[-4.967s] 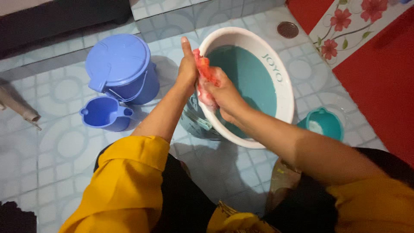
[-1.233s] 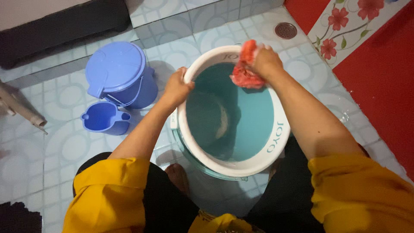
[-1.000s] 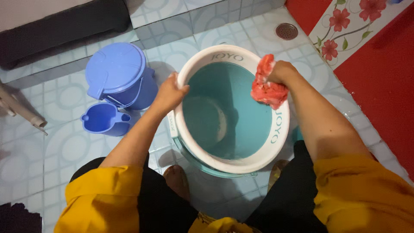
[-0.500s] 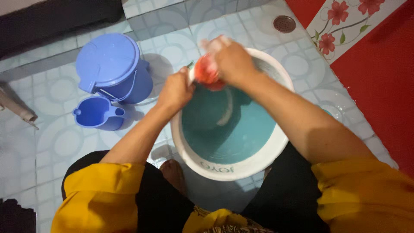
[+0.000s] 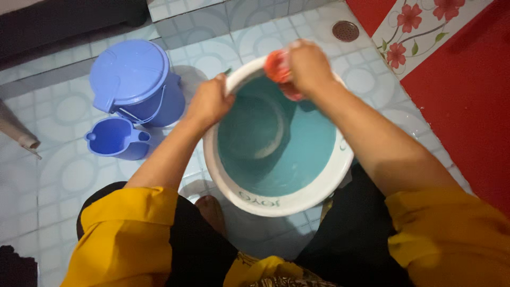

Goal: The person scrubs the lid of a light blue bucket with a red cloth, then flips the bucket to scrub the handle and the interior rim. The person uses a red cloth to wipe the surfaces and dips it into the water inside the bucket to rinse it.

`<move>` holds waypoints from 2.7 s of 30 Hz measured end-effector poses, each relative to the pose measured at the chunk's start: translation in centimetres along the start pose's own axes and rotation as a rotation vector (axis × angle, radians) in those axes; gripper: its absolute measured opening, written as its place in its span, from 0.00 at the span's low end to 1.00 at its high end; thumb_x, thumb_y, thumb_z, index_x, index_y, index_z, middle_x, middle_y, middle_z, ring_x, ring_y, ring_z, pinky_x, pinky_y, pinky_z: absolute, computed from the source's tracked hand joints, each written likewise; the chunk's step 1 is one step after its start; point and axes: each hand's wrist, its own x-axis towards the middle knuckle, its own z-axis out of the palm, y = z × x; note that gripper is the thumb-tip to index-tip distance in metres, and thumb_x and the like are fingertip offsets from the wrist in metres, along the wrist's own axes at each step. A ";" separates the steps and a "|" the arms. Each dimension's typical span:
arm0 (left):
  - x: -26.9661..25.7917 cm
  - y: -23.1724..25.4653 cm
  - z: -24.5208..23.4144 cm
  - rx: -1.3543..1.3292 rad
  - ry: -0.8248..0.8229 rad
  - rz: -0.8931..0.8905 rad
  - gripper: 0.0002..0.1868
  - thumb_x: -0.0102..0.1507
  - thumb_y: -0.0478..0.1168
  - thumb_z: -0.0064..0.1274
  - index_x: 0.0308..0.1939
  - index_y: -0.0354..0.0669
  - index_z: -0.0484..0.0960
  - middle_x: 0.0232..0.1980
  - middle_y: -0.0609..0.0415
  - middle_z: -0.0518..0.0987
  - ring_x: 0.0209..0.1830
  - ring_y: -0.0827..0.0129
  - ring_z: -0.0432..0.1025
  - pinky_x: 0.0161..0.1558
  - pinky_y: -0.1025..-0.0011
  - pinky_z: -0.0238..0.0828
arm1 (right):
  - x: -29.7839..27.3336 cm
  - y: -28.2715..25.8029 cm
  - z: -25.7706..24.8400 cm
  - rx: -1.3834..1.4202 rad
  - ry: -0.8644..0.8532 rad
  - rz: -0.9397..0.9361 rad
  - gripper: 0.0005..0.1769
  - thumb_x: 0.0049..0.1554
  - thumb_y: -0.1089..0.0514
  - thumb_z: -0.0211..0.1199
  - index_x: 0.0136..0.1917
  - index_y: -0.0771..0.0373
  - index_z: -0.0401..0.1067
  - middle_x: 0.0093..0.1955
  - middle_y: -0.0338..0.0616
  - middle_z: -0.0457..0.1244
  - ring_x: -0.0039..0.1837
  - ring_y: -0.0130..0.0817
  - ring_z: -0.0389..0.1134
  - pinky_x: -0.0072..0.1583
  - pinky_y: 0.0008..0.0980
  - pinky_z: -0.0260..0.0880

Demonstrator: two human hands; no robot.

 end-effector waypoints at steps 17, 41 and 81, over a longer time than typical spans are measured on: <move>-3.9 0.9 -1.3 0.371 0.119 0.042 0.25 0.66 0.58 0.57 0.46 0.37 0.77 0.40 0.40 0.80 0.41 0.43 0.76 0.40 0.51 0.72 | -3.3 7.3 1.3 0.174 -0.201 0.387 0.26 0.43 0.47 0.76 0.47 0.70 0.78 0.46 0.67 0.68 0.50 0.62 0.71 0.52 0.51 0.71; 1.0 -6.1 3.2 -0.393 0.120 -0.007 0.21 0.53 0.30 0.54 0.52 0.40 0.79 0.39 0.36 0.82 0.43 0.42 0.78 0.45 0.54 0.73 | -5.5 13.4 7.9 0.231 -0.347 0.309 0.34 0.40 0.36 0.76 0.51 0.62 0.79 0.45 0.59 0.71 0.48 0.56 0.72 0.51 0.49 0.71; 1.8 -1.4 13.2 -0.870 -0.057 -0.180 0.25 0.70 0.49 0.52 0.66 0.37 0.71 0.57 0.43 0.81 0.53 0.63 0.76 0.53 0.64 0.73 | -10.0 -12.1 6.0 0.230 0.516 0.216 0.39 0.56 0.53 0.67 0.74 0.73 0.58 0.74 0.70 0.54 0.76 0.68 0.53 0.75 0.56 0.51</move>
